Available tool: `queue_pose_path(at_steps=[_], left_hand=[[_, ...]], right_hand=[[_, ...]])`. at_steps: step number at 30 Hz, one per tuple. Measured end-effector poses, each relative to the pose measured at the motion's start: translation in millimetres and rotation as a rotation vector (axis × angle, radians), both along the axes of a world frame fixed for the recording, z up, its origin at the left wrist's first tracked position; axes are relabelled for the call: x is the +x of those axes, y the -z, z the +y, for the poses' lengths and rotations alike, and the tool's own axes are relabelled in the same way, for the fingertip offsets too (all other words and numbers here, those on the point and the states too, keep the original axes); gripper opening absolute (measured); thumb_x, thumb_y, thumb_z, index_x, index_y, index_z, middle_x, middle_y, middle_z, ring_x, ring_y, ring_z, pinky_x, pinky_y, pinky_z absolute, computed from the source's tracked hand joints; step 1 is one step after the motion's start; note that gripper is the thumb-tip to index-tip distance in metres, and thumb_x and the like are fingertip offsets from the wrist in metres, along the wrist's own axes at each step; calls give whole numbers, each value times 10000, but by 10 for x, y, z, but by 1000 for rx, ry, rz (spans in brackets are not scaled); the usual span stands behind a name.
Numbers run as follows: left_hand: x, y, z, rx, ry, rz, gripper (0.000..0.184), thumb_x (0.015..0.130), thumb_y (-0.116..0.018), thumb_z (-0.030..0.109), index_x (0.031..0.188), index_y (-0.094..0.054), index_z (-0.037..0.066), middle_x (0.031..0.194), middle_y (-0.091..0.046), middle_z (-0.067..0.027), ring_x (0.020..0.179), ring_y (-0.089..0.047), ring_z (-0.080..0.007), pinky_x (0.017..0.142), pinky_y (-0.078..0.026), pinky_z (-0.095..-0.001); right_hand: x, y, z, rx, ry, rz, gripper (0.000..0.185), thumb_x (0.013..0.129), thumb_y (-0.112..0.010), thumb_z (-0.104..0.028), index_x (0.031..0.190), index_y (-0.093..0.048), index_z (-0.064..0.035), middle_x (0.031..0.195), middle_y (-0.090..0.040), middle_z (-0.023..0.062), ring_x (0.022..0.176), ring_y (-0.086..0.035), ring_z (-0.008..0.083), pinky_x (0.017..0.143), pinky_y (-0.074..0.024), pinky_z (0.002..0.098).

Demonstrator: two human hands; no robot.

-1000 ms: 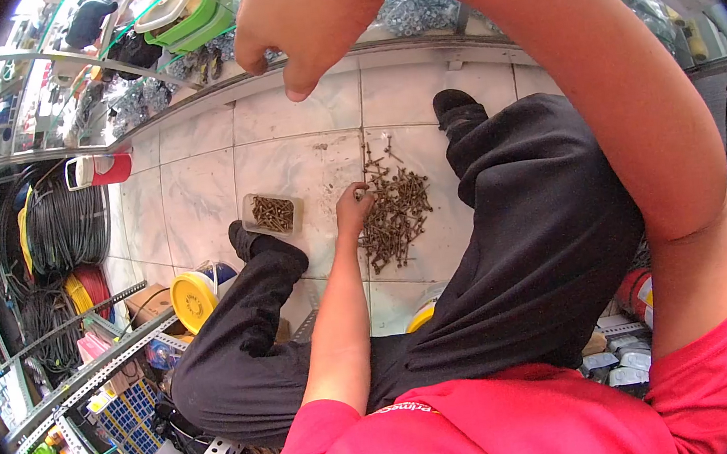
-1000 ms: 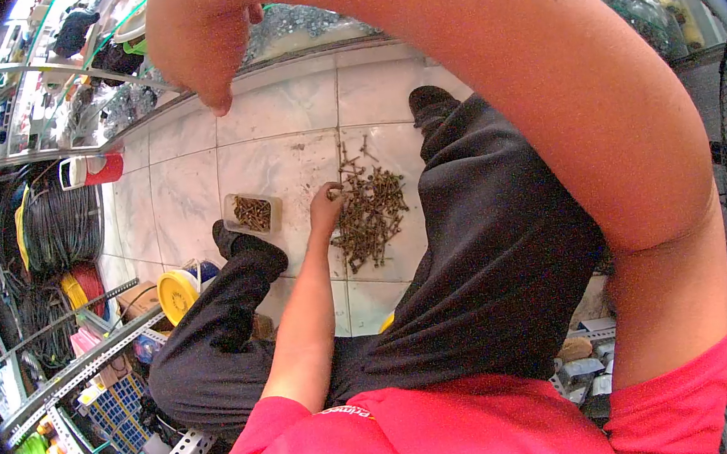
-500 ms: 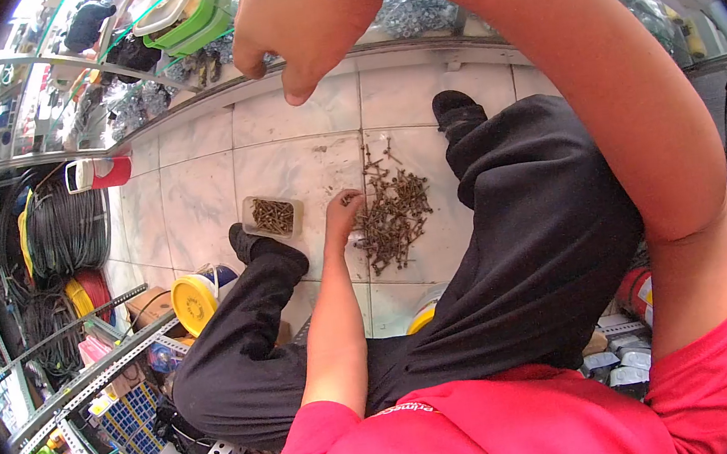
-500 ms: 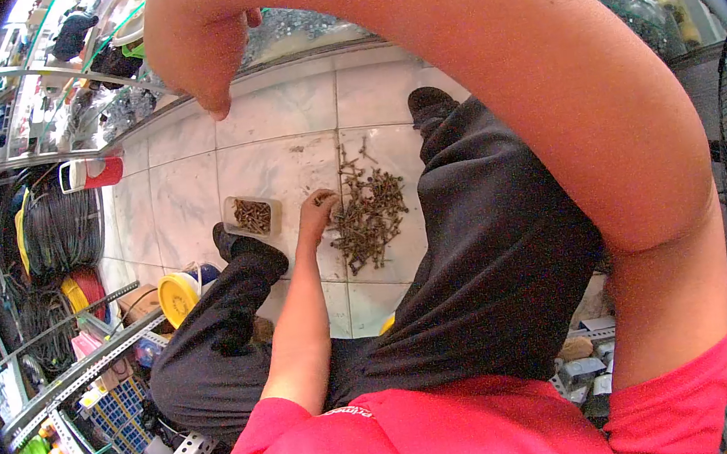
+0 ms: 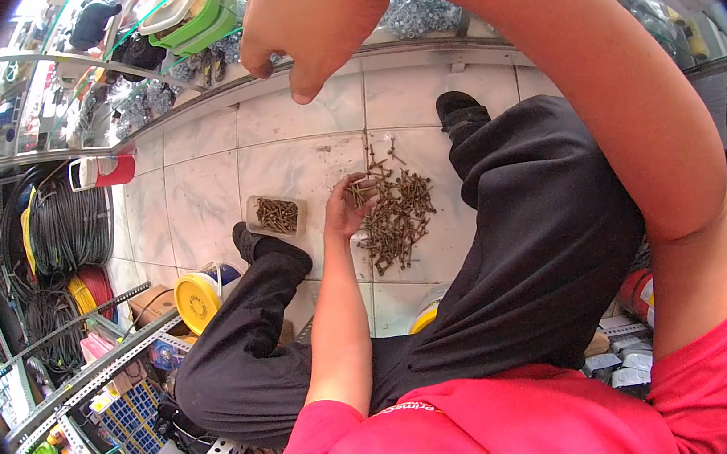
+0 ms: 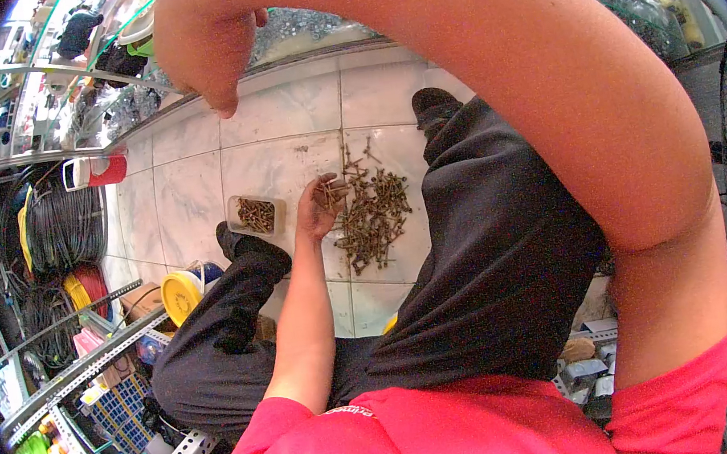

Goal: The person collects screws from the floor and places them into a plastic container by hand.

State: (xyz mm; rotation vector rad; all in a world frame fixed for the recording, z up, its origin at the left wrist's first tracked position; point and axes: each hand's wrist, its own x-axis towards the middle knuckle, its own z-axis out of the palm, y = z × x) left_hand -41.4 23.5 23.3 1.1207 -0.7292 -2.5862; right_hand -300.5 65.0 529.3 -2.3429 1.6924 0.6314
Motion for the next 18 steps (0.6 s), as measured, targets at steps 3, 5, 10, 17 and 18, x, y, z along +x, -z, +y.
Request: queue_pose_path(at_steps=[3, 5, 10, 17, 18], left_hand=[[-60, -83, 20, 82, 38, 89, 439, 1036, -472, 387, 1268, -587, 32, 1139, -698, -176, 985, -700, -291, 794, -599, -395], [-74, -140, 29, 117, 73, 136, 449, 1032, -461, 359, 1290, -569, 7, 1170, -690, -192, 1030, -701, -308, 825, -608, -386], [-56, -158, 24, 128, 128, 214, 452, 993, -456, 233, 1369, -516, -11, 1273, -650, -218, 1140, -678, -337, 858, -623, -379], [-46, -196, 30, 63, 173, 188, 475, 984, -480, 216, 1401, -487, -12, 1323, -626, -223, 1153, -674, -335, 867, -624, -377], [-47, -202, 28, 85, 171, 195, 467, 986, -486, 206, 1400, -488, -10, 1321, -626, -223, 1152, -675, -332, 867, -624, -374]], right_hand=[[-116, 38, -105, 24, -90, -40, 470, 921, -598, -371, 1269, -695, -70, 1265, -689, 143, 1185, -638, 327, 1013, -486, 461], [-156, 47, -135, 42, -125, -62, 468, 921, -598, -371, 1270, -695, -74, 1268, -689, 140, 1185, -638, 326, 1013, -486, 461], [-20, -6, -6, 11, 5, -13, 468, 917, -600, -367, 1278, -692, -84, 1276, -686, 135, 1189, -636, 322, 1013, -485, 461], [-169, 75, -159, 41, -142, -64, 471, 920, -592, -370, 1279, -690, -80, 1282, -683, 134, 1191, -634, 323, 1013, -485, 460], [-179, 91, -167, 34, -149, -72, 471, 920, -590, -370, 1277, -691, -79, 1278, -684, 136, 1188, -636, 324, 1011, -485, 461]])
